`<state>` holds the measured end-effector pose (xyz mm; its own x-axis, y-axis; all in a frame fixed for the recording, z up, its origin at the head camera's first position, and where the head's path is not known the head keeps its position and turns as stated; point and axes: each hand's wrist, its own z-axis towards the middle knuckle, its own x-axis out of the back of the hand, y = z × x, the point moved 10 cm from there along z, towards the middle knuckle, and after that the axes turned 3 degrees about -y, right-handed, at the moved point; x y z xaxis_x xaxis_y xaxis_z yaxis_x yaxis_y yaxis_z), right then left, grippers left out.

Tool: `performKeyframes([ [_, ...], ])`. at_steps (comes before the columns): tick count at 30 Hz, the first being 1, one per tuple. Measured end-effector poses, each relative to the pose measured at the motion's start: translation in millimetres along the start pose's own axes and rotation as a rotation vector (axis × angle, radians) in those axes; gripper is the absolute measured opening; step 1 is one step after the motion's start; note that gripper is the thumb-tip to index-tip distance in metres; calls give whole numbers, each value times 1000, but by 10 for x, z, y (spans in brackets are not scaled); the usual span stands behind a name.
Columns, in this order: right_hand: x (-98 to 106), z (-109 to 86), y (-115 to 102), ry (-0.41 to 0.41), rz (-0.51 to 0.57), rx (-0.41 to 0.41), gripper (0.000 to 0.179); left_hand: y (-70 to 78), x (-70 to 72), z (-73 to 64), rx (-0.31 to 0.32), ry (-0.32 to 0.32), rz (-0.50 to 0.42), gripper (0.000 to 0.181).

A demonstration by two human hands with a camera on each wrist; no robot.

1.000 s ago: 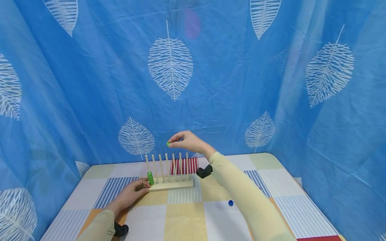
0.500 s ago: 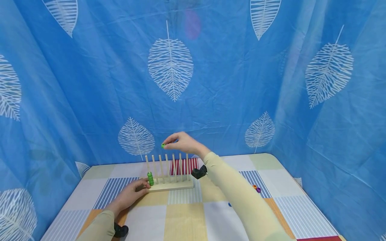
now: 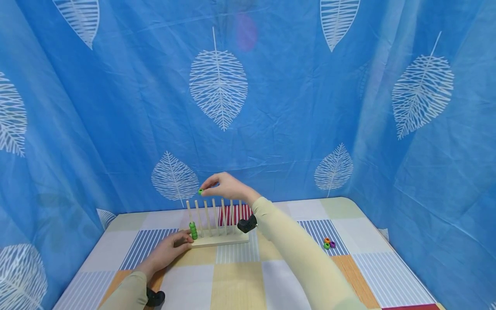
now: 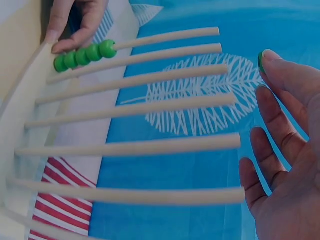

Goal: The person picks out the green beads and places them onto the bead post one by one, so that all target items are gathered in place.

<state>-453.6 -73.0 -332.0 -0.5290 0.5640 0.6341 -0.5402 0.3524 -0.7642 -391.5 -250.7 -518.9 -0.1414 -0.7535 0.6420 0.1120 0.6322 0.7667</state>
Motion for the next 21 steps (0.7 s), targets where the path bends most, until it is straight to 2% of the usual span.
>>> performKeyframes([
  [10,-191,91,-51,-28,3,11,24,-25,-1,5,5,-4,-3,5],
  [21,-296,183,-67,-48,5,16,26,-18,1,24,5,-12,-8,6],
])
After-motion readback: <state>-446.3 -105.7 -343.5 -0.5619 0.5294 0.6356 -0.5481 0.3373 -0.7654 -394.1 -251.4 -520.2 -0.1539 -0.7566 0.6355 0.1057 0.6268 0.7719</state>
